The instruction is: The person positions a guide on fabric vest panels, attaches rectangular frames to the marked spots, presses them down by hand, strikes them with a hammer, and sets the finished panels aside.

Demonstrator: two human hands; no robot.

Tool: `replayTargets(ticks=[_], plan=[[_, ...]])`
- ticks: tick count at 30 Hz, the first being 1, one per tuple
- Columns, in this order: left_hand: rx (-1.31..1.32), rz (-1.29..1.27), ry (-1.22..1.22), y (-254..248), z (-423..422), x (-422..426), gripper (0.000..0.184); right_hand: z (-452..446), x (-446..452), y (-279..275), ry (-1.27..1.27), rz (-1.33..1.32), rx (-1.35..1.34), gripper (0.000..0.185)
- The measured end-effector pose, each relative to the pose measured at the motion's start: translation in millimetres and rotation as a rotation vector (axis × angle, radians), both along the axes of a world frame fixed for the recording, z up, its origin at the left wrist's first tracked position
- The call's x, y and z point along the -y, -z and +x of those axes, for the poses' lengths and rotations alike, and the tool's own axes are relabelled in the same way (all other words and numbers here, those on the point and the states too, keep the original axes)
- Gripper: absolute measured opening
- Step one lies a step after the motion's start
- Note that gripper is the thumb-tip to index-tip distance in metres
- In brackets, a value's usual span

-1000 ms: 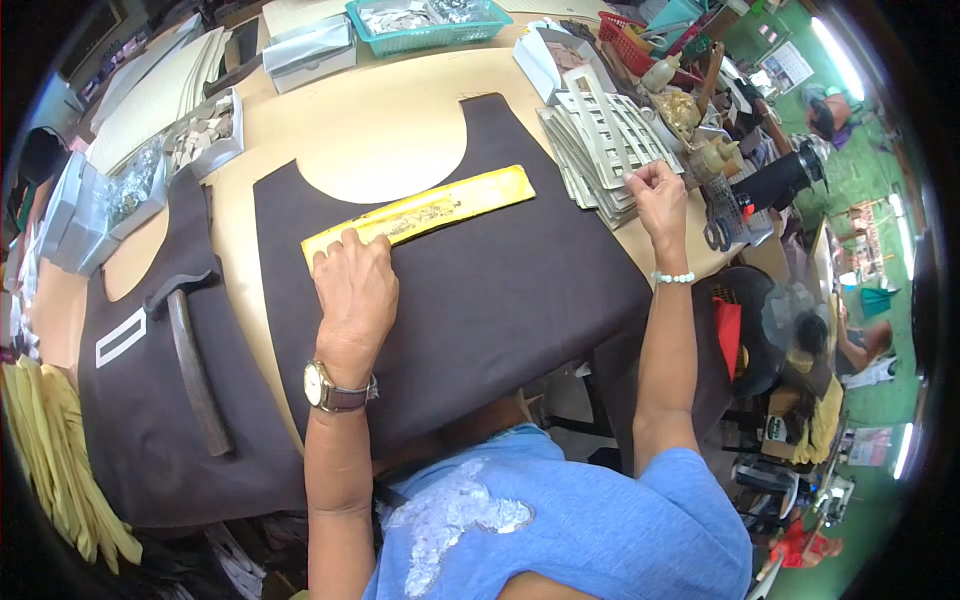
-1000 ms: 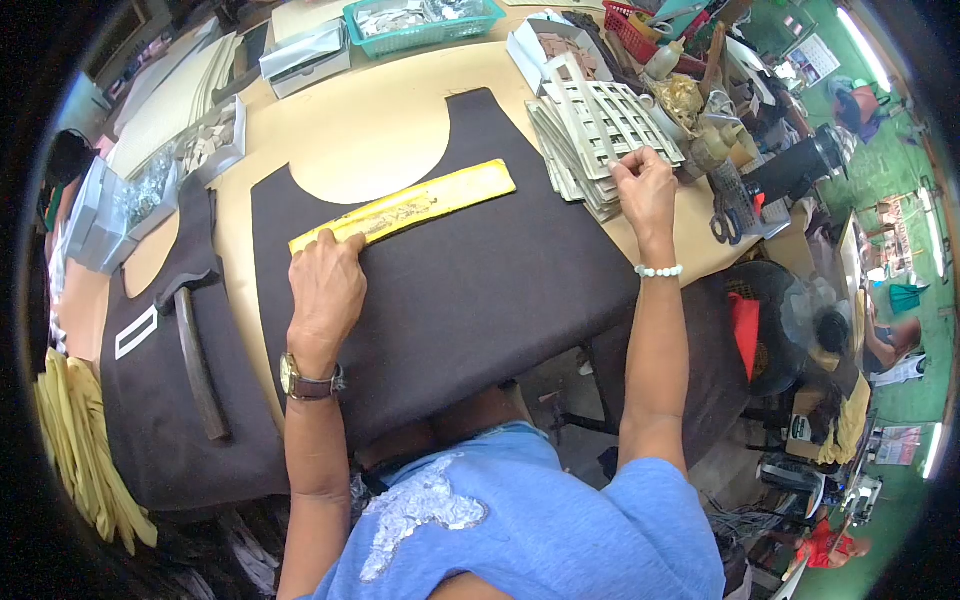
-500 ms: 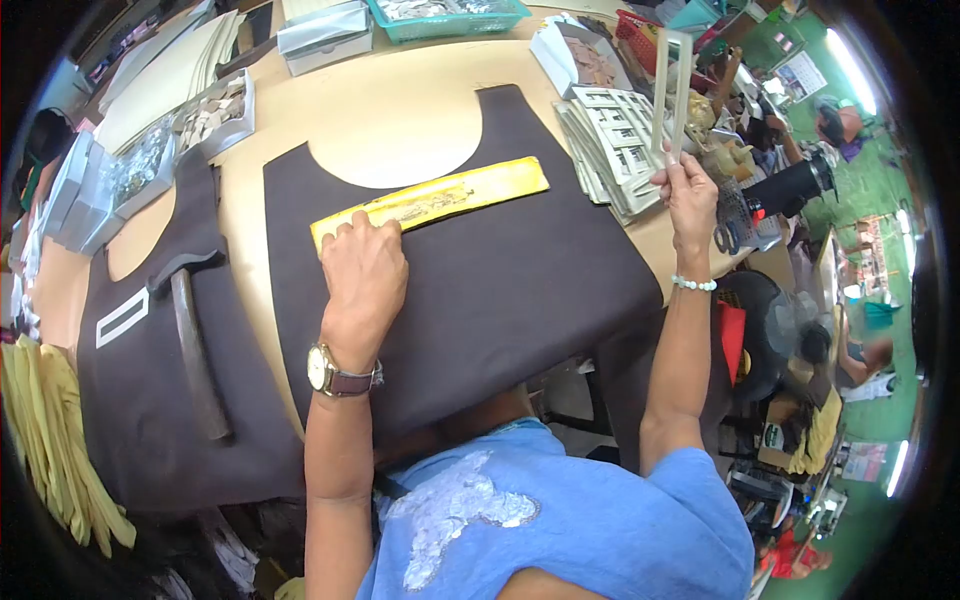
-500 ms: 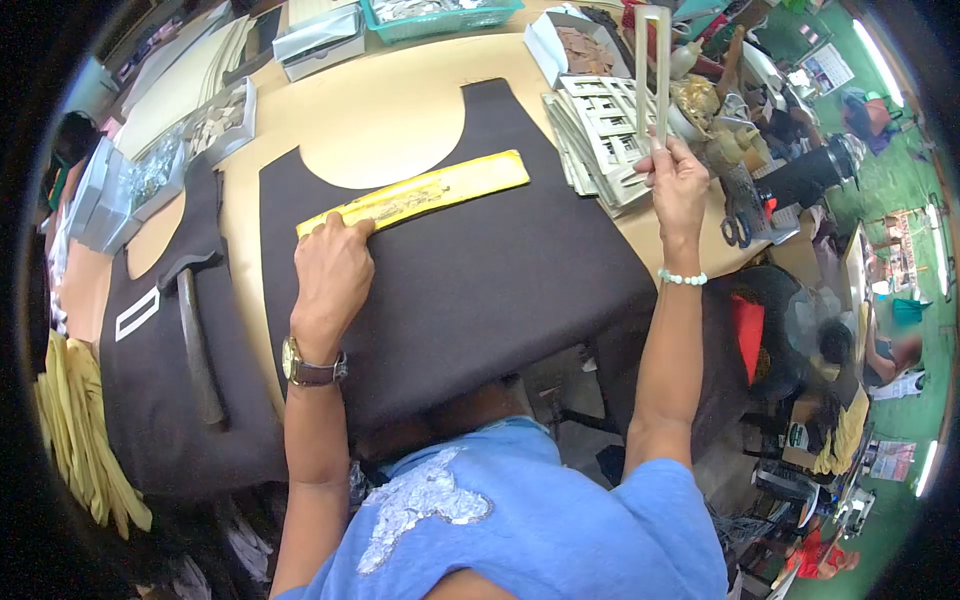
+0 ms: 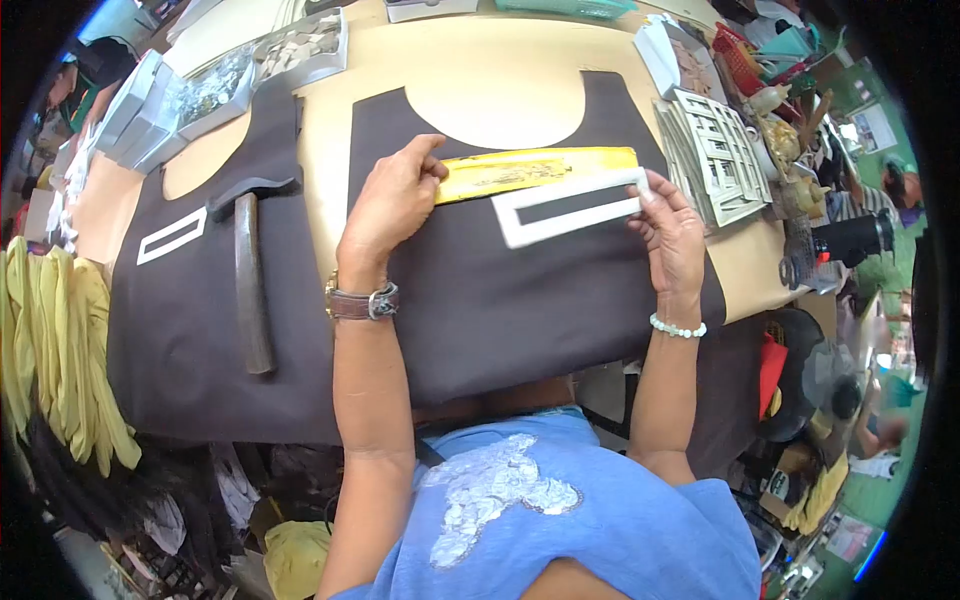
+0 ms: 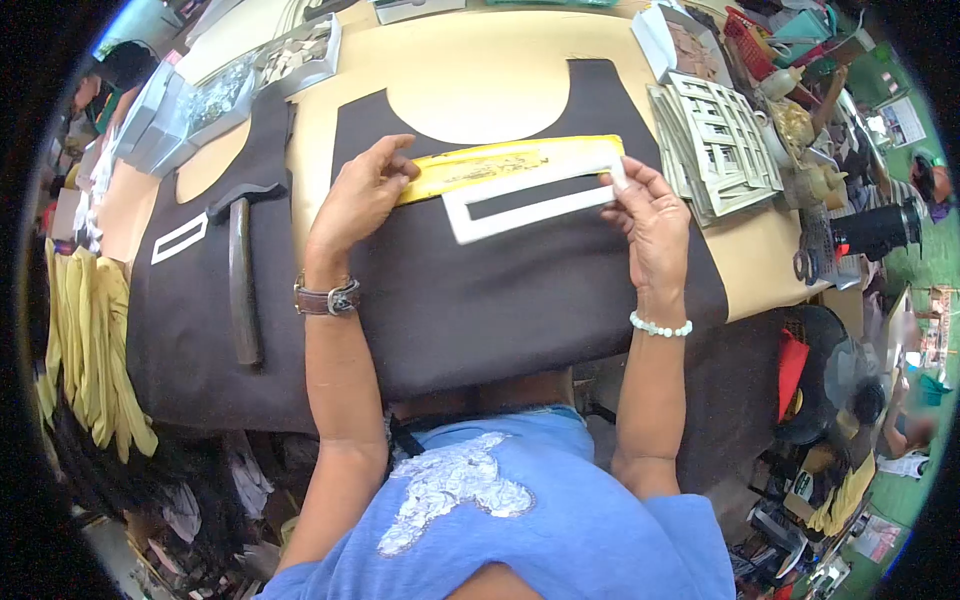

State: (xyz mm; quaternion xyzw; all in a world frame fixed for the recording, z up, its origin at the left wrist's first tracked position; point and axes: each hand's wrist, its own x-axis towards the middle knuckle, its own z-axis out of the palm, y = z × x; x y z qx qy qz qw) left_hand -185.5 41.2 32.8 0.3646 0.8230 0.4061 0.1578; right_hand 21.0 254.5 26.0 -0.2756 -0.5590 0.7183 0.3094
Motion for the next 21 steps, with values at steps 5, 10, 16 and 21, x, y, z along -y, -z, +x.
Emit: replayTargets(ticks=[5,10,16,21], plan=[[0.052,-0.024,0.021,-2,-2,2,0.046,-10,18,2,-0.021,0.081,0.136,0.028],[0.092,-0.049,0.076,-8,0,4,0.058,-14,21,2,-0.029,0.159,0.272,0.032],[-0.021,-0.057,0.085,0,2,1,0.074,-15,21,9,0.0,0.175,0.294,0.033],[-0.102,-0.073,0.078,3,5,0,0.074,-15,23,7,0.011,0.203,0.323,0.034]])
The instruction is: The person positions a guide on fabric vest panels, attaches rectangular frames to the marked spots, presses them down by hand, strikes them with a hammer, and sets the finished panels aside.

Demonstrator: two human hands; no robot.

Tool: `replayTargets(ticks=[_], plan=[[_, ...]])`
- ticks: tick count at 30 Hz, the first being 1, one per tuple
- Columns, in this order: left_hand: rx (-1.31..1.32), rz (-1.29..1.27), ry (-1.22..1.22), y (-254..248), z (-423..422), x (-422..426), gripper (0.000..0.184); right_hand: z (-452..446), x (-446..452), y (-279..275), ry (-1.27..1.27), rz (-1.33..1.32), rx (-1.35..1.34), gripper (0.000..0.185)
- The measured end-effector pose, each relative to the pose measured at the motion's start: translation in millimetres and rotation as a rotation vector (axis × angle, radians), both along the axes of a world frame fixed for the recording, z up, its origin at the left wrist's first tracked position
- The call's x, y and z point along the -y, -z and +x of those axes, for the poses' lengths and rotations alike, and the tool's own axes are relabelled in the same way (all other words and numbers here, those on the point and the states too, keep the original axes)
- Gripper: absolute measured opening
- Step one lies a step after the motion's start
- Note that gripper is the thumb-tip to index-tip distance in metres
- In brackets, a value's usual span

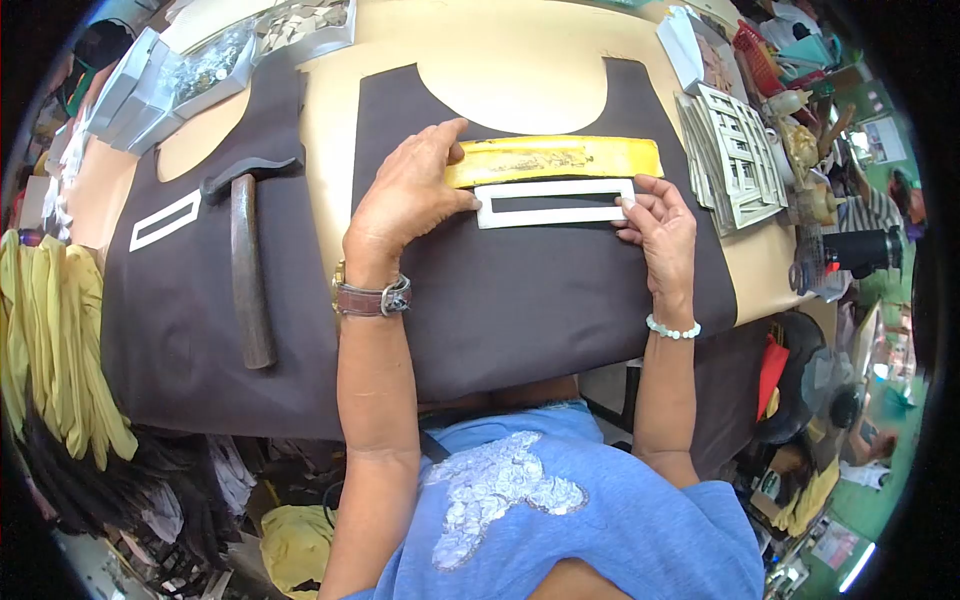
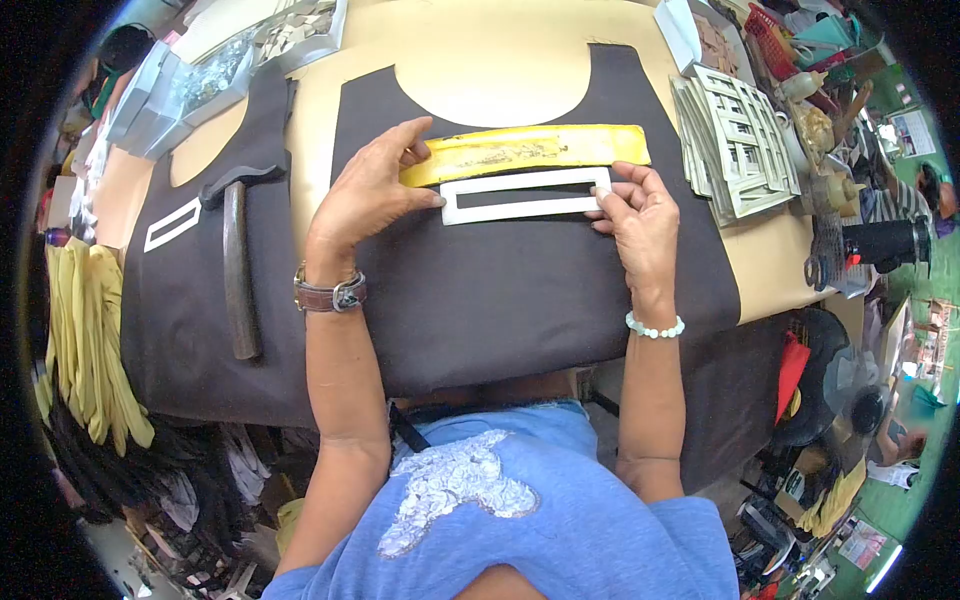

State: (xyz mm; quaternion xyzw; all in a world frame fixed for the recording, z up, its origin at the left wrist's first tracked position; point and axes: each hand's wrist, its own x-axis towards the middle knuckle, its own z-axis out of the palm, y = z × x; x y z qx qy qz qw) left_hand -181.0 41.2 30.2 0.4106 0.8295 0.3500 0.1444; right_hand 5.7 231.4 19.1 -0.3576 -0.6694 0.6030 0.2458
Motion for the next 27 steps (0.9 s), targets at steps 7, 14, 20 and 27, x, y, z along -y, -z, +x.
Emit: replayTargets(ticks=[7,14,20,27], plan=[[-0.004,-0.009,0.006,0,0,0,0.075,-1,0,0,0.01,0.009,0.02,0.034],[0.001,-0.049,-0.011,-6,4,-1,0.074,0,-2,1,0.07,0.302,0.112,0.033],[-0.027,-0.044,-0.009,-2,3,0,0.076,-1,-6,6,0.094,0.3,0.117,0.033],[-0.01,-0.006,-0.006,2,2,1,0.076,-3,-8,9,0.123,0.354,0.107,0.033]])
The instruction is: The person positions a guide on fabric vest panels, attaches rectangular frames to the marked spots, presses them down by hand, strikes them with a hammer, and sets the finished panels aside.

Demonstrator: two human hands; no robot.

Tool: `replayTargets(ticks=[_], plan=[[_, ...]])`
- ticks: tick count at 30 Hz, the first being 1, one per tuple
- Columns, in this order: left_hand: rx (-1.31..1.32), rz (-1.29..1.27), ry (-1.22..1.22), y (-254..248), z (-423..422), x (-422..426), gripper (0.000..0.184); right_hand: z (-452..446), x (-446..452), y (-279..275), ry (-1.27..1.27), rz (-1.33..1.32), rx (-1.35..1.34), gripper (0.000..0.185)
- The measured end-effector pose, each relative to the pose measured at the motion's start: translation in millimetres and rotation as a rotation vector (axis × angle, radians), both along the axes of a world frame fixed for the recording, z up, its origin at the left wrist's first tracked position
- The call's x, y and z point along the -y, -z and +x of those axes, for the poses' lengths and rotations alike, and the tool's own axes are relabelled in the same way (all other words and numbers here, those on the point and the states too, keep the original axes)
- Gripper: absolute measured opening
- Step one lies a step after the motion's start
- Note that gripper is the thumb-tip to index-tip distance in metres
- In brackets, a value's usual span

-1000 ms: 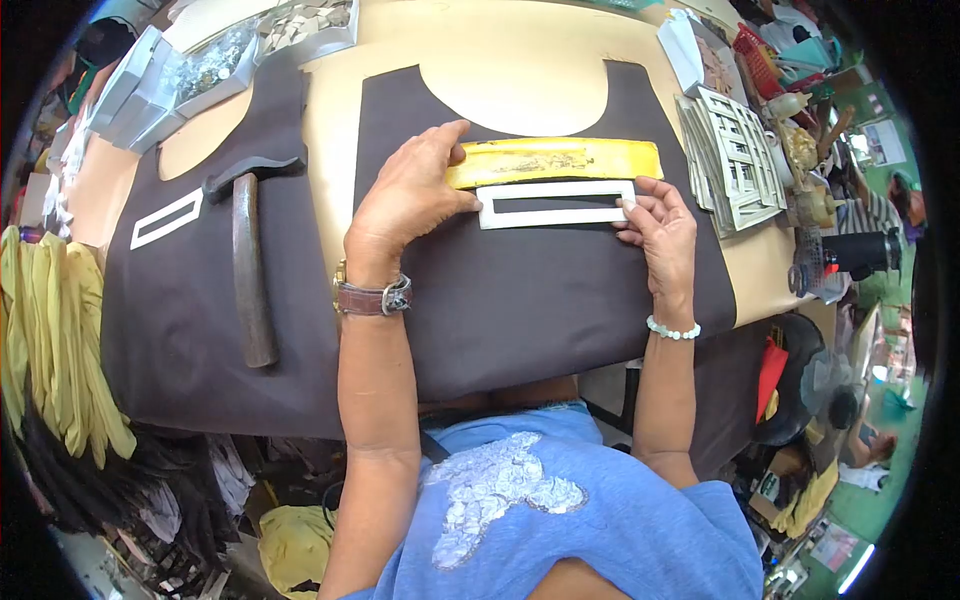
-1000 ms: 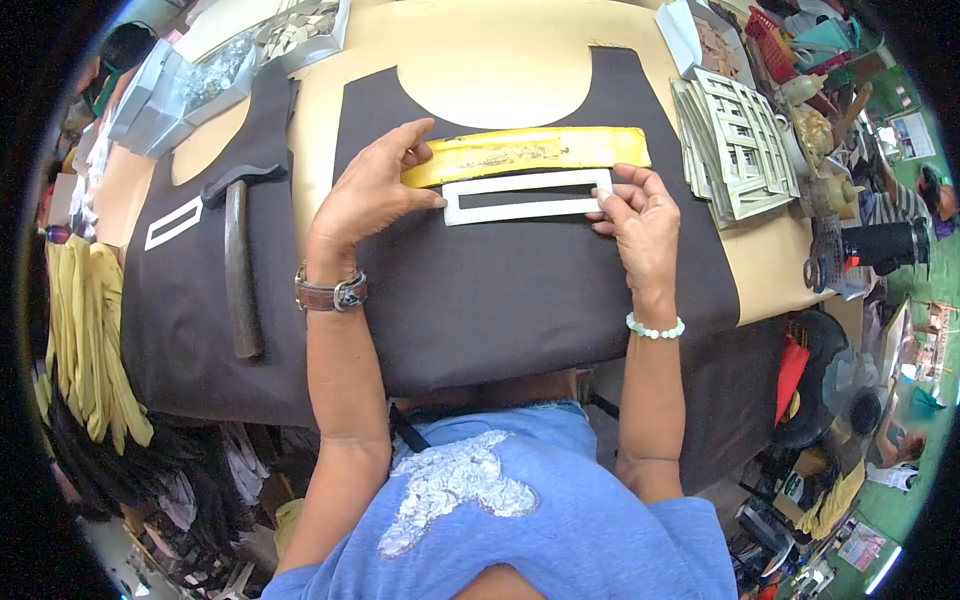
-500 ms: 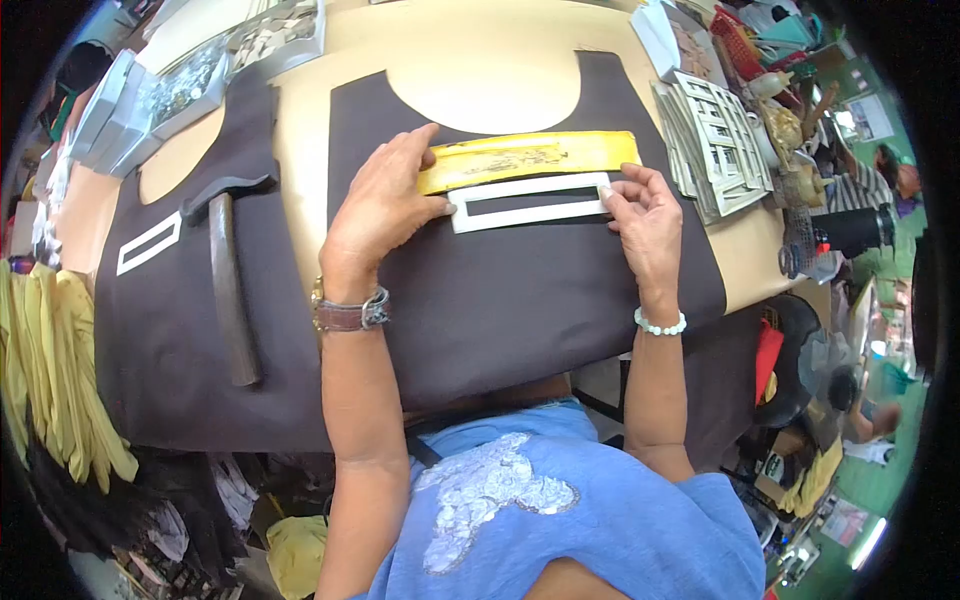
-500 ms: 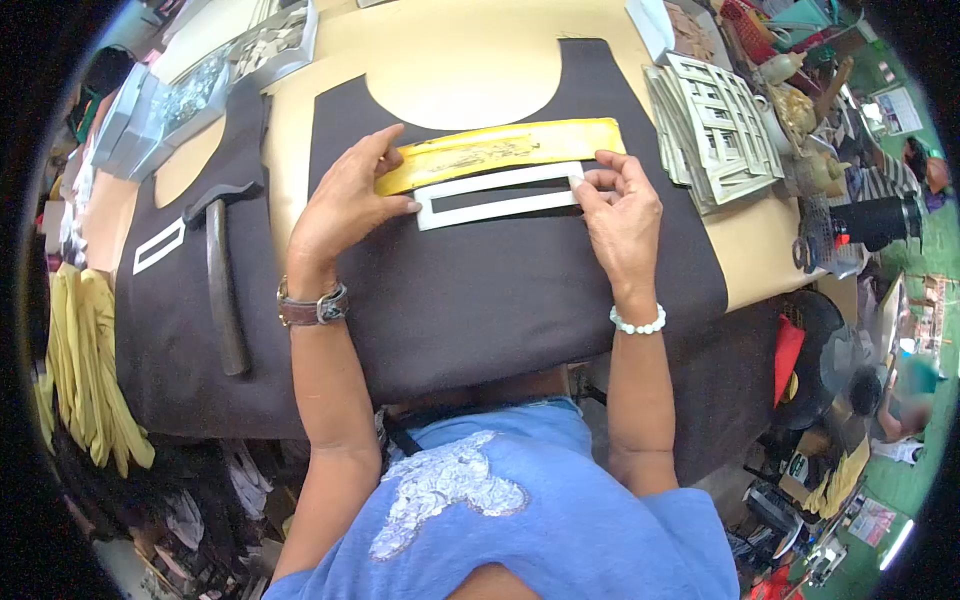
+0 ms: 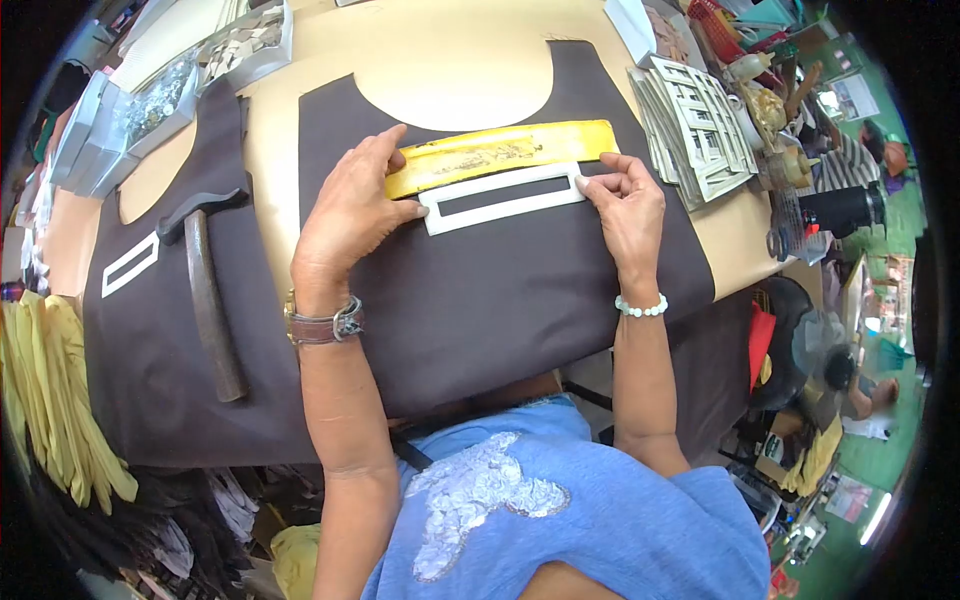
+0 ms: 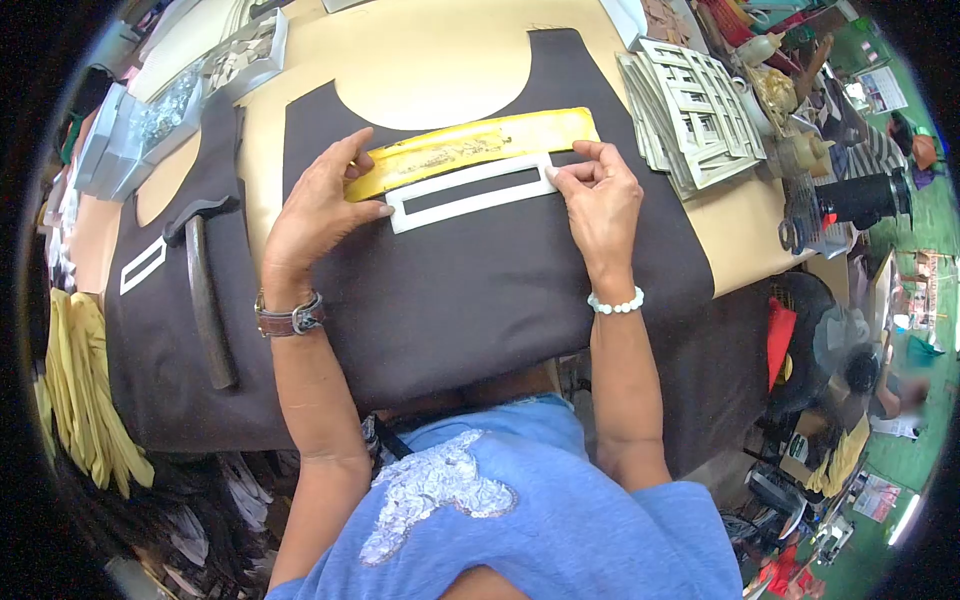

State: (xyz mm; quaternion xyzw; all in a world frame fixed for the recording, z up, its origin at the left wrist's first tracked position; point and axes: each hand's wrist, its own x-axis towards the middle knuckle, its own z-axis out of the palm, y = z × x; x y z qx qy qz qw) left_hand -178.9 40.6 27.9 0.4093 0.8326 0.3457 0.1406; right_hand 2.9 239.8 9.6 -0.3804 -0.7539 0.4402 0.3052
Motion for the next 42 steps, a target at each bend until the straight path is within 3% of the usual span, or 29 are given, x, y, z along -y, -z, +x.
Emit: replayTargets(ticks=[7,13,17,21,22,24,26,27,30,31,34,36,39,42], plan=[[-0.004,0.005,0.008,0,0,0,0.077,0,2,0,-0.003,0.028,0.01,0.032],[-0.066,0.003,0.037,0,0,0,0.075,0,2,2,-0.008,0.067,0.032,0.019],[-0.084,-0.035,0.032,-6,4,-2,0.069,0,7,-1,-0.043,0.257,0.159,0.015],[-0.274,-0.061,-0.026,-3,24,-4,0.055,3,14,-2,-0.124,0.682,0.366,0.015],[-0.335,-0.042,-0.091,-1,35,-6,0.038,1,17,-3,-0.14,0.799,0.426,0.016],[-0.426,-0.106,-0.068,-3,52,-5,0.021,5,13,-2,-0.185,0.801,0.425,0.017],[-0.596,-0.084,-0.006,7,64,1,0.015,11,4,0,-0.224,0.752,0.324,0.018],[-0.609,-0.137,-0.008,9,71,4,0.023,12,-6,3,-0.262,0.59,0.266,0.018],[-0.717,-0.096,-0.035,18,81,17,0.032,5,3,-9,-0.153,0.797,0.213,0.021],[-0.651,-0.158,-0.019,22,80,18,0.04,-2,16,-9,-0.205,0.821,0.109,0.024],[-0.648,-0.139,-0.002,24,77,21,0.036,-27,67,2,-0.467,0.813,-0.041,0.031],[-0.611,-0.122,-0.005,24,75,21,0.039,-36,85,17,-0.639,0.825,-0.043,0.037],[-0.612,-0.147,0.01,17,76,23,0.039,-32,86,15,-0.629,0.741,0.114,0.041],[-0.662,-0.268,0.013,11,78,20,0.045,-29,77,18,-0.583,0.823,0.138,0.042]])
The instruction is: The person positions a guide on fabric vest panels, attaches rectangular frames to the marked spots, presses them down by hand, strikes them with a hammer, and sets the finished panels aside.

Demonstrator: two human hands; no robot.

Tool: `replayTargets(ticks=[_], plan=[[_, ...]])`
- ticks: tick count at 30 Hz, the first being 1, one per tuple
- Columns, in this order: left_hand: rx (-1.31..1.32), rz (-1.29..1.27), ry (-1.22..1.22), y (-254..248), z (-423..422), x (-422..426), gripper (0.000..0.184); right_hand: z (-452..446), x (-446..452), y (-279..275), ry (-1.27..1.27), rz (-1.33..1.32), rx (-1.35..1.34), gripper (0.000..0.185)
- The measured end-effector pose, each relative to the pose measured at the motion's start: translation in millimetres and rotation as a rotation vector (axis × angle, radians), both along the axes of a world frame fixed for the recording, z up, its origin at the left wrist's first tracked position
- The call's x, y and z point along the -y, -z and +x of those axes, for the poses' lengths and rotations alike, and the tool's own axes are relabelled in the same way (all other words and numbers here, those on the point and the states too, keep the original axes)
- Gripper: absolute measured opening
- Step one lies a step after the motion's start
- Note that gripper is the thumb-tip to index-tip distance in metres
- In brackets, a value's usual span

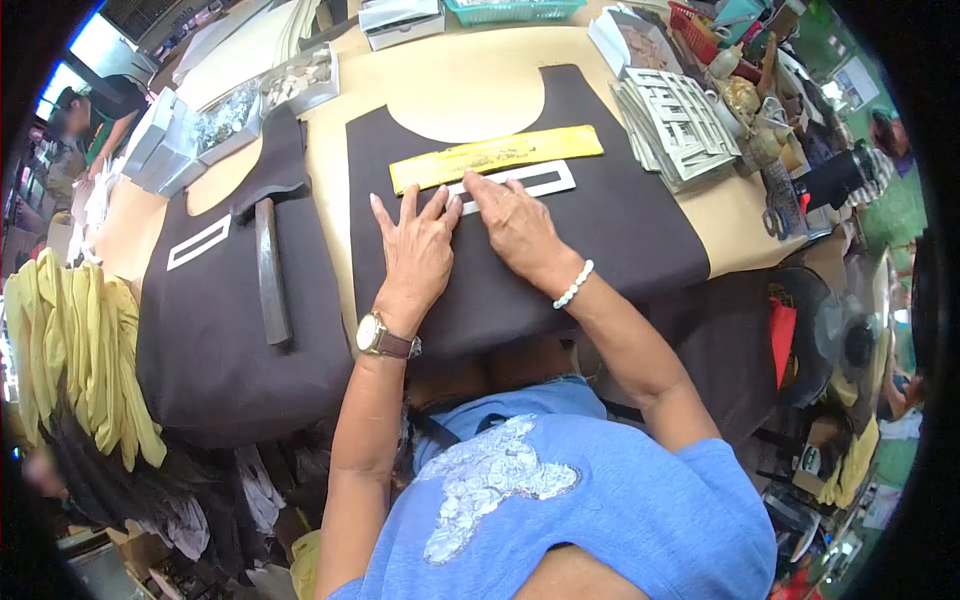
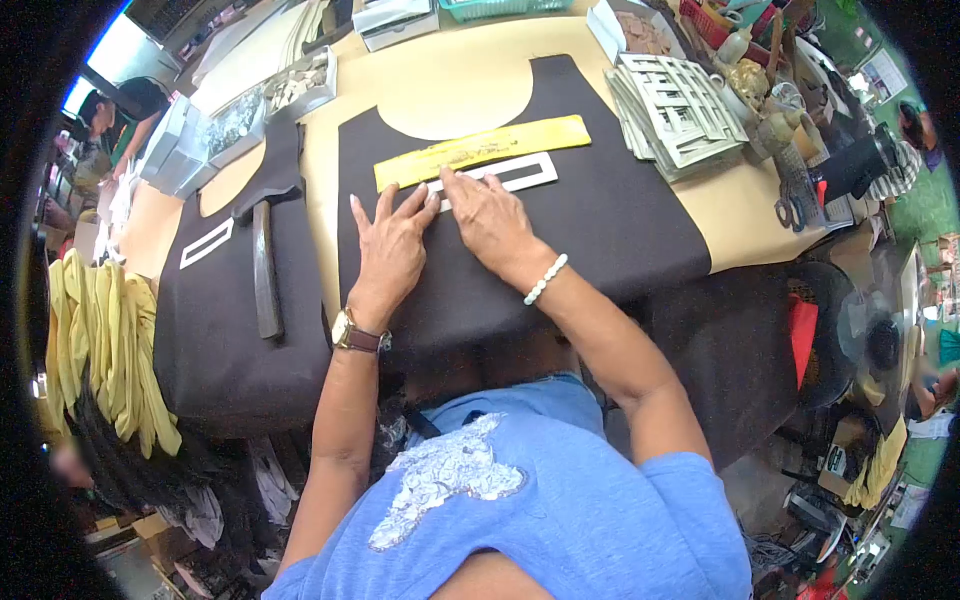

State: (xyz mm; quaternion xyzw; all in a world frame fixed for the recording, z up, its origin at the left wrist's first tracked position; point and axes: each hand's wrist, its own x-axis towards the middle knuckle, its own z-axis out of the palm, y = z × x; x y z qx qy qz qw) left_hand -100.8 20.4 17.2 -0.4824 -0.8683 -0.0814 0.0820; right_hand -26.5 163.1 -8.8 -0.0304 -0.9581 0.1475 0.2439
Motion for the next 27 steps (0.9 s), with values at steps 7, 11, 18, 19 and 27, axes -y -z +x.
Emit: replayTargets(ticks=[7,11,18,19,27], plan=[[-0.022,-0.012,-0.002,2,1,1,0.047,21,-40,-5,0.24,0.097,0.127,0.039],[-0.008,-0.018,0.002,2,-1,1,0.049,37,-74,-2,0.31,0.131,0.027,0.036],[0.023,0.015,0.033,11,-1,6,0.05,28,-70,-14,0.379,0.289,-0.002,0.025],[0.025,0.01,0.034,10,-1,5,0.051,22,-61,-16,0.366,0.345,-0.077,0.023],[-0.02,0.031,0.039,18,-3,7,0.052,18,33,-9,0.165,0.262,0.069,0.031]])
